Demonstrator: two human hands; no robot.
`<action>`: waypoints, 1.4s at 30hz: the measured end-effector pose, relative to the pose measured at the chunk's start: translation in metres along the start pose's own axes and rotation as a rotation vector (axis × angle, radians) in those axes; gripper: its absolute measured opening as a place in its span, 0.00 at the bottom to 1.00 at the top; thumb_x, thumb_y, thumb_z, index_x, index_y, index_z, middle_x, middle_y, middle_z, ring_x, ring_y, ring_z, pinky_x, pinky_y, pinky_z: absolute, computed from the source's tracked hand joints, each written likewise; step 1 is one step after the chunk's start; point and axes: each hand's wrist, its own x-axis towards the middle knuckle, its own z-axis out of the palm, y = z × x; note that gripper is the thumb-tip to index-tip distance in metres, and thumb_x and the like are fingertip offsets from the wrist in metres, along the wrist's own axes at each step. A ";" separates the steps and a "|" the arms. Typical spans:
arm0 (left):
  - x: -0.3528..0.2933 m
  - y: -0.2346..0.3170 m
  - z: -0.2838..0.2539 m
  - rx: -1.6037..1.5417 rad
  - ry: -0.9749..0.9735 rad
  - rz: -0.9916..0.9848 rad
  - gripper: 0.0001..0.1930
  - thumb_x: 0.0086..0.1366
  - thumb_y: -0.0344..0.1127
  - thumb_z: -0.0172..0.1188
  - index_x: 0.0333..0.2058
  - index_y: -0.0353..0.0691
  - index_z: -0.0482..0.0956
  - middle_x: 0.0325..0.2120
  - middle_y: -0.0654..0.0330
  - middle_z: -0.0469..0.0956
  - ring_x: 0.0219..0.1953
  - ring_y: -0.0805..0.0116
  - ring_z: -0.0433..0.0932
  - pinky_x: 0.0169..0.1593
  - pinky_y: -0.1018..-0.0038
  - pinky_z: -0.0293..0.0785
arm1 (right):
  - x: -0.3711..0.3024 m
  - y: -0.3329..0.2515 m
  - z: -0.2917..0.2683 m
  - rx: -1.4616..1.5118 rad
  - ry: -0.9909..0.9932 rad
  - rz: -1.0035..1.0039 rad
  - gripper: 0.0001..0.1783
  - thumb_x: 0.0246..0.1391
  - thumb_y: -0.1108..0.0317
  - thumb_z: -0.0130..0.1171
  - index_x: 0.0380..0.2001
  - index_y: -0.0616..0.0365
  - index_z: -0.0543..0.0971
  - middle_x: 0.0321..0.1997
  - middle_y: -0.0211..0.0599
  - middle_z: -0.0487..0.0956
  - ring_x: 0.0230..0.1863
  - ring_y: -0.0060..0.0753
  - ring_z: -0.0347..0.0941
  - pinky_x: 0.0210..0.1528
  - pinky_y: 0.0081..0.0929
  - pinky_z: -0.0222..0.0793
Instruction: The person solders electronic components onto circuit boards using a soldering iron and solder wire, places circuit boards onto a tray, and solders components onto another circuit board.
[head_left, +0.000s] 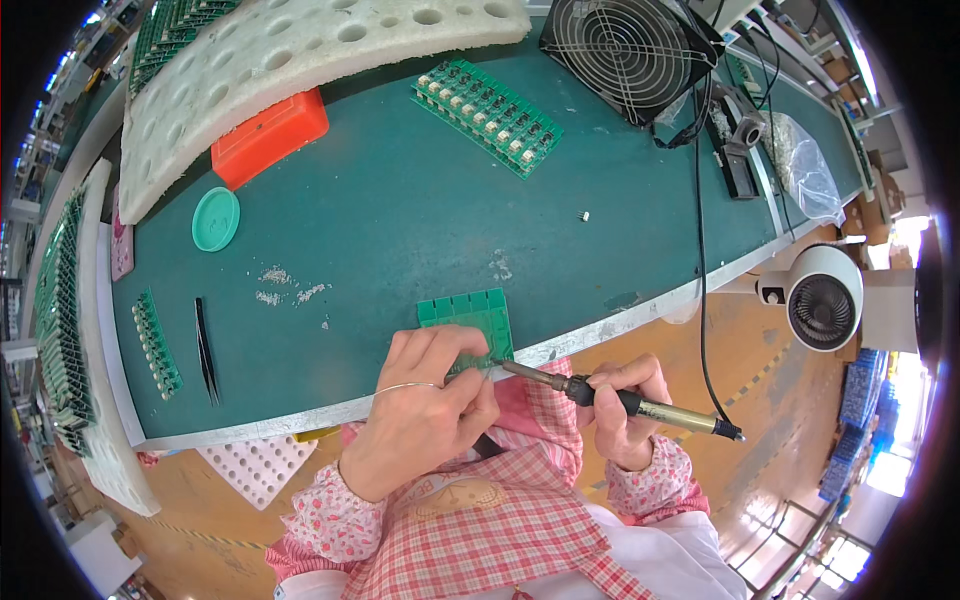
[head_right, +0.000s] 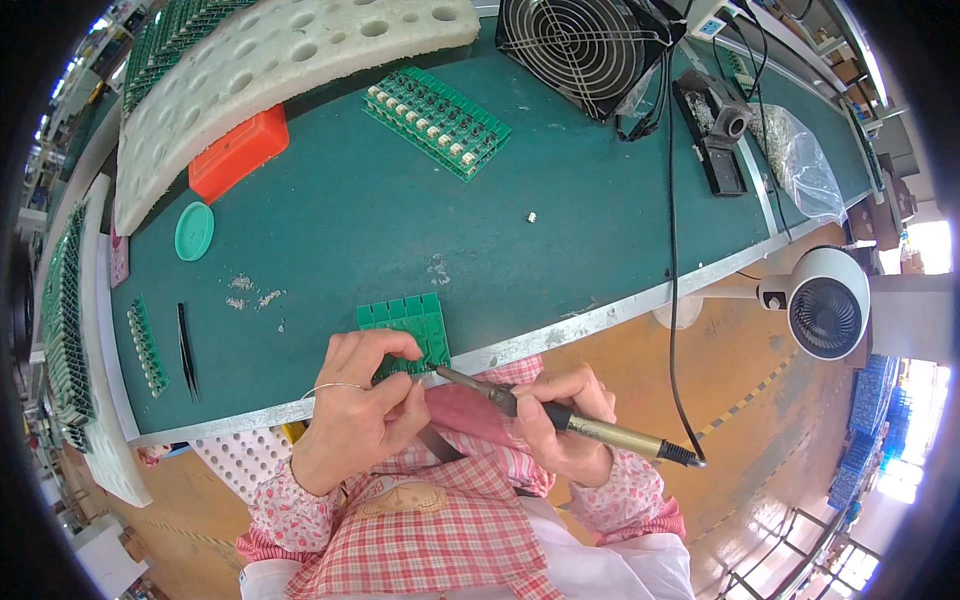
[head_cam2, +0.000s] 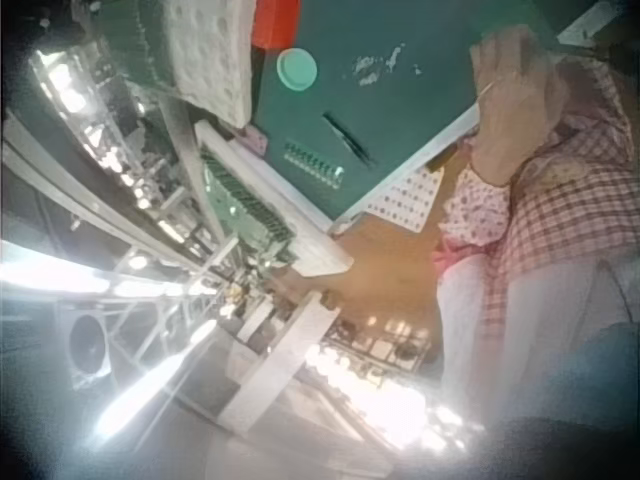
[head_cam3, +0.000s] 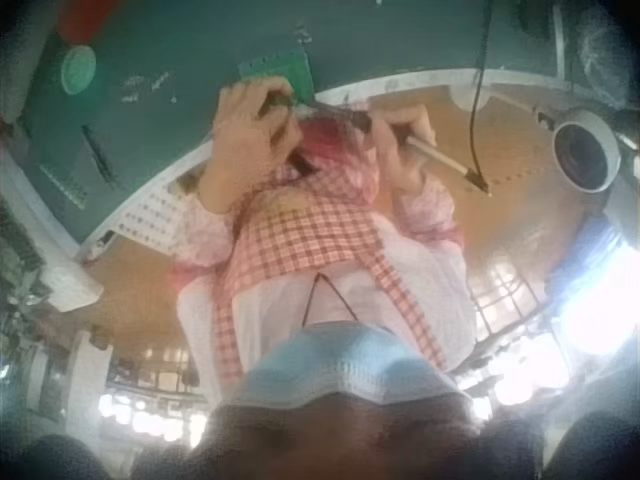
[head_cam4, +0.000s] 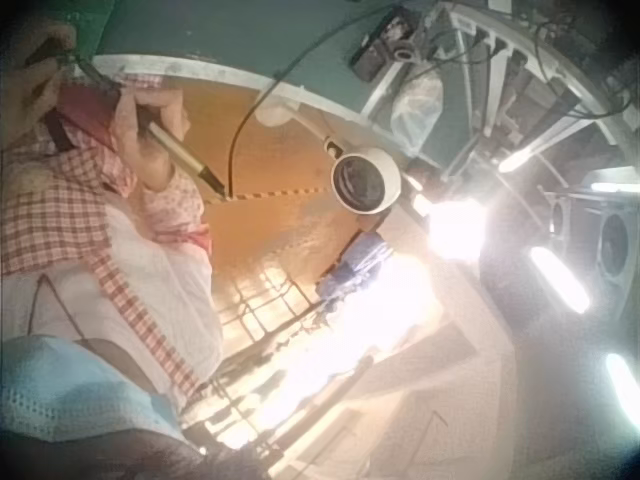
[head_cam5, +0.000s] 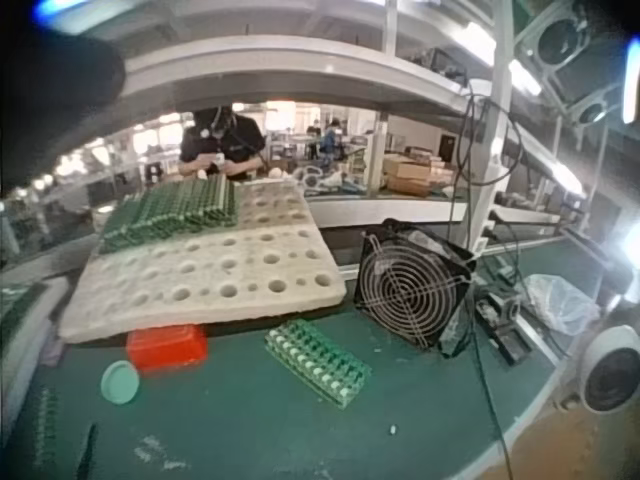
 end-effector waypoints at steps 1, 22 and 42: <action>0.000 0.001 0.001 0.017 0.004 0.003 0.09 0.45 0.24 0.66 0.16 0.36 0.72 0.39 0.57 0.77 0.39 0.57 0.77 0.40 0.62 0.68 | 0.000 0.000 -0.001 -0.003 -0.013 -0.012 0.08 0.63 0.72 0.54 0.35 0.65 0.67 0.17 0.38 0.73 0.12 0.20 0.67 0.16 0.18 0.65; -0.007 -0.006 -0.016 0.064 -0.017 0.036 0.07 0.46 0.25 0.65 0.21 0.37 0.74 0.39 0.58 0.78 0.42 0.57 0.77 0.45 0.61 0.66 | -0.005 -0.002 -0.006 0.021 0.065 -0.049 0.06 0.59 0.79 0.55 0.37 0.64 0.69 0.21 0.41 0.79 0.18 0.22 0.74 0.20 0.21 0.69; -0.006 -0.009 -0.019 0.057 -0.095 0.011 0.07 0.46 0.28 0.66 0.21 0.41 0.75 0.39 0.62 0.73 0.47 0.58 0.75 0.50 0.60 0.63 | 0.000 -0.003 0.005 0.051 -0.044 0.040 0.07 0.61 0.76 0.58 0.37 0.65 0.70 0.19 0.38 0.78 0.19 0.21 0.75 0.20 0.21 0.70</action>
